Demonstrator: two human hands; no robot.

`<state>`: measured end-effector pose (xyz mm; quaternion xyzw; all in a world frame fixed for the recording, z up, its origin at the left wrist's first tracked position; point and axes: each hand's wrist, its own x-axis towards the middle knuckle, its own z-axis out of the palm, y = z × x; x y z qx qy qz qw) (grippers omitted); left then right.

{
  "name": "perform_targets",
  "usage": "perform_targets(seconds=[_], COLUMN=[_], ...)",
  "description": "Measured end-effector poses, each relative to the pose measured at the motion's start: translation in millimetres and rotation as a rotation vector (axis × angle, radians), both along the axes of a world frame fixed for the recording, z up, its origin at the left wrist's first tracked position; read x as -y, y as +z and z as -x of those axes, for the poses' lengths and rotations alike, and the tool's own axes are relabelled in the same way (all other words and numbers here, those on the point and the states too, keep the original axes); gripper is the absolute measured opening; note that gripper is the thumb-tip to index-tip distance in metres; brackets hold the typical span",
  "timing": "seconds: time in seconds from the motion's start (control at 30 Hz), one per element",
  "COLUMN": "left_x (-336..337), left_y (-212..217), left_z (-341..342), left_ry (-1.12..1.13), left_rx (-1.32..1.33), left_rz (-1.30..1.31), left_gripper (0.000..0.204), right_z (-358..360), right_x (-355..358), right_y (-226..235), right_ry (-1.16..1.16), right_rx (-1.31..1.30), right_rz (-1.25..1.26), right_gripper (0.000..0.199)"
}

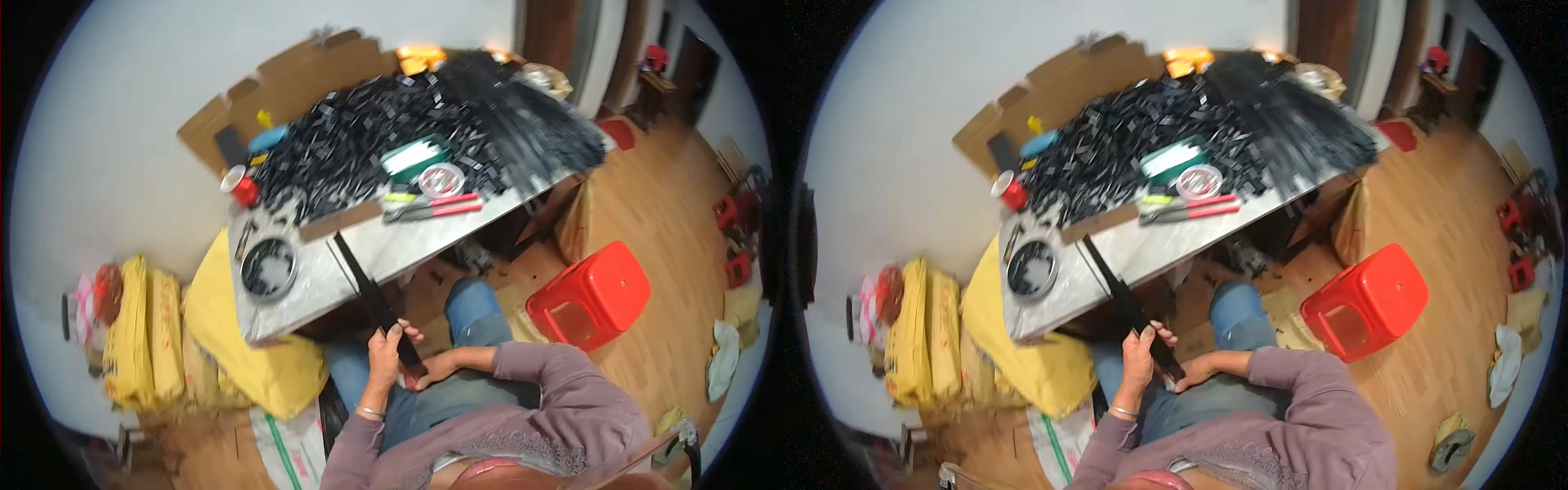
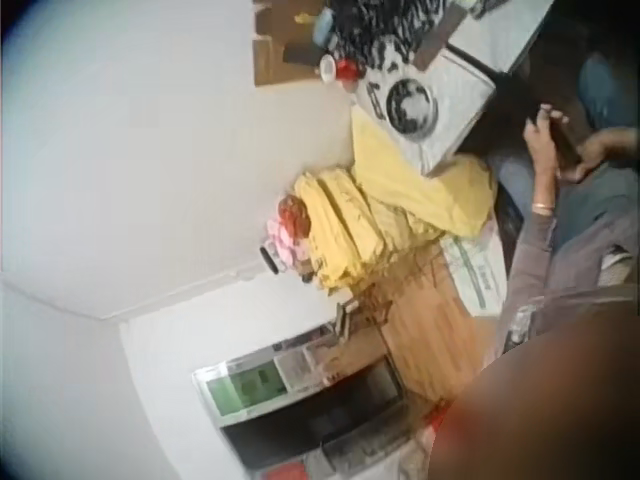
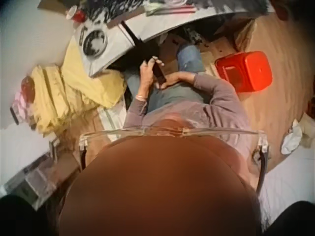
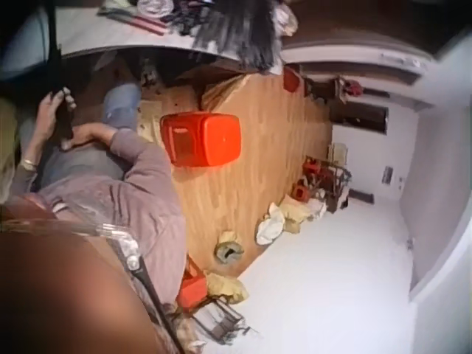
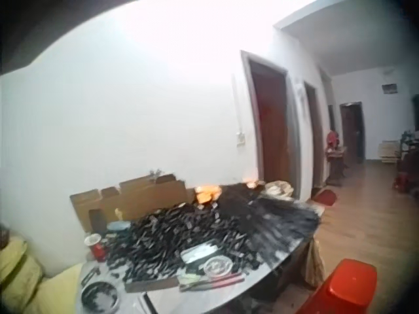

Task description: Bundling groups of black cables using zip ties and trimming the excess with pliers.

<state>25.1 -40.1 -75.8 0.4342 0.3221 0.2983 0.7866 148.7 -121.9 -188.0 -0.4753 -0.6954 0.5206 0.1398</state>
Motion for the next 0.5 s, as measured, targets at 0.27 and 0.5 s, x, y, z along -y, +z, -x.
perform_targets(seconds=[0.27, 0.5], left_x=[-19.3, -8.9], left_y=[64.1, 73.3], left_z=[-0.8, -18.9], left_ry=[0.078, -0.022], left_rx=[0.066, 0.117], left_rz=[-0.136, -0.151], left_gripper=[0.02, 0.024], right_z=[-5.1, -55.7], right_x=[-1.1, -41.1], right_y=[28.7, 100.6], right_ry=[0.261, 0.413], right_rx=[0.116, 0.001], right_rz=[0.348, 0.416], right_gripper=[0.061, 0.037])
